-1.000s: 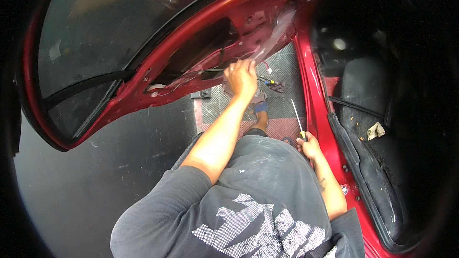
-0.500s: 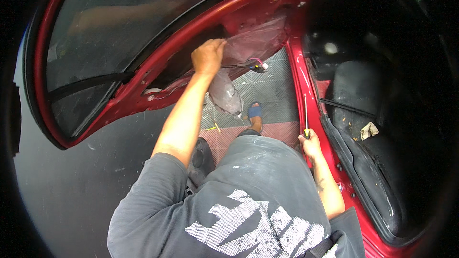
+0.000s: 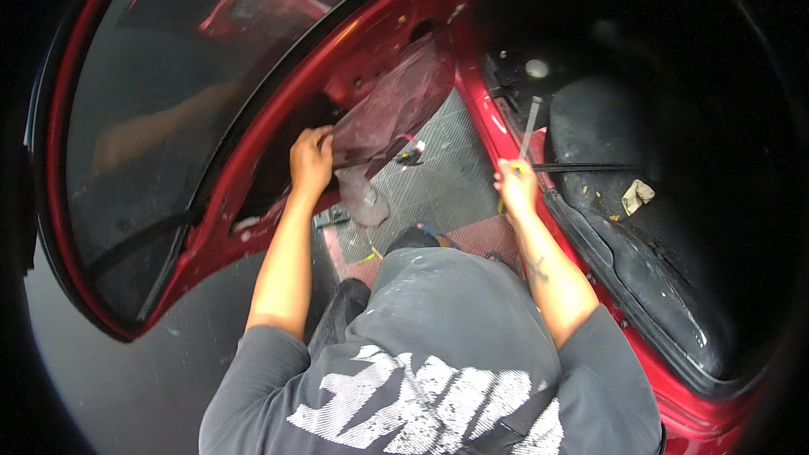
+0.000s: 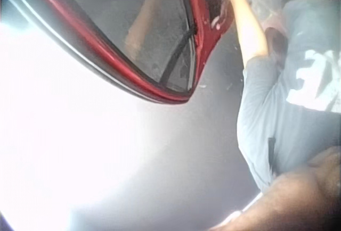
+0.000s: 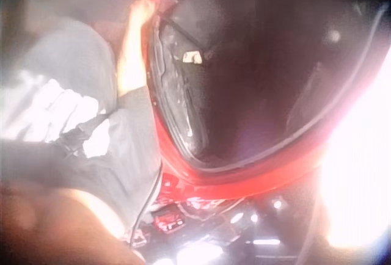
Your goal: The person carries a car door panel to a red sedan, aligns it with the door frame, and secures it using a screwdriver. They then place a small container of screws inside the trunk and continue fastening the panel.
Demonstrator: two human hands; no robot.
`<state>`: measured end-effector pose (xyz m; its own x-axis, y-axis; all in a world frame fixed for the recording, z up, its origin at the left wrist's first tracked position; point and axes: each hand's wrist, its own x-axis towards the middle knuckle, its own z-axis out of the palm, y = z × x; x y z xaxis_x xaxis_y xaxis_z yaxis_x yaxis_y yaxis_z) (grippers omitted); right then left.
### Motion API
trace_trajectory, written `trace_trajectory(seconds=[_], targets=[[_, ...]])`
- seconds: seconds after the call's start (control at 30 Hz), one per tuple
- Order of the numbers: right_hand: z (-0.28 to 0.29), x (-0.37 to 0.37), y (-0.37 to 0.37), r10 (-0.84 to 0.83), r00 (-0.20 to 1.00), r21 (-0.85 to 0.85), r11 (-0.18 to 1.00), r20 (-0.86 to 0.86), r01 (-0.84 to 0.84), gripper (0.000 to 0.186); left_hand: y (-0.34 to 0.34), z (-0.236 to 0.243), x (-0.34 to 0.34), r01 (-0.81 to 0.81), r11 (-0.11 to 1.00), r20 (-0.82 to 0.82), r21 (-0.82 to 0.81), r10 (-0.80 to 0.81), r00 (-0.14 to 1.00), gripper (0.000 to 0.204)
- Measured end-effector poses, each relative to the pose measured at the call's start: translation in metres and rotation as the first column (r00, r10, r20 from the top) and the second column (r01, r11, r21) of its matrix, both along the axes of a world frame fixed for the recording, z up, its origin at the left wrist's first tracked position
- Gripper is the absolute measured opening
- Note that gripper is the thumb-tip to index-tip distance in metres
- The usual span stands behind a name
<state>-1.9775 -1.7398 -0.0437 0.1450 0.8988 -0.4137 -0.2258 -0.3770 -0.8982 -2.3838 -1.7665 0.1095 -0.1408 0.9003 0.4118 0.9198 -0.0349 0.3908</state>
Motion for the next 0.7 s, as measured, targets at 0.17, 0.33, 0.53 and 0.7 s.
trace_trajectory(seconds=[0.17, 0.33, 0.53, 0.7], targets=[[0.027, -0.071, 0.104, -0.015, 0.983, 0.029, 0.999, -0.183, 0.020, 0.017, -0.007, 0.013, 0.014, 0.085, 0.996, -0.026, 0.041, -0.084, 0.996, 0.010], [0.069, -0.150, 0.203, -0.140, 0.895, 0.001, 0.988, -0.424, 0.155, 0.022, -0.013, 0.022, 0.021, 0.182, 0.983, -0.205, 0.006, -0.177, 0.963, 0.012], [0.074, -0.219, 0.273, -0.250, 0.925, -0.075, 0.968, -0.288, 0.238, 0.044, -0.013, 0.022, 0.029, 0.126, 0.992, -0.203, -0.005, -0.124, 0.971, 0.014], [0.080, -0.232, 0.282, -0.241, 0.858, -0.104, 0.970, -0.454, 0.218, 0.036, -0.018, 0.018, 0.025, -0.012, 1.000, -0.148, -0.017, 0.009, 0.989, 0.013]])
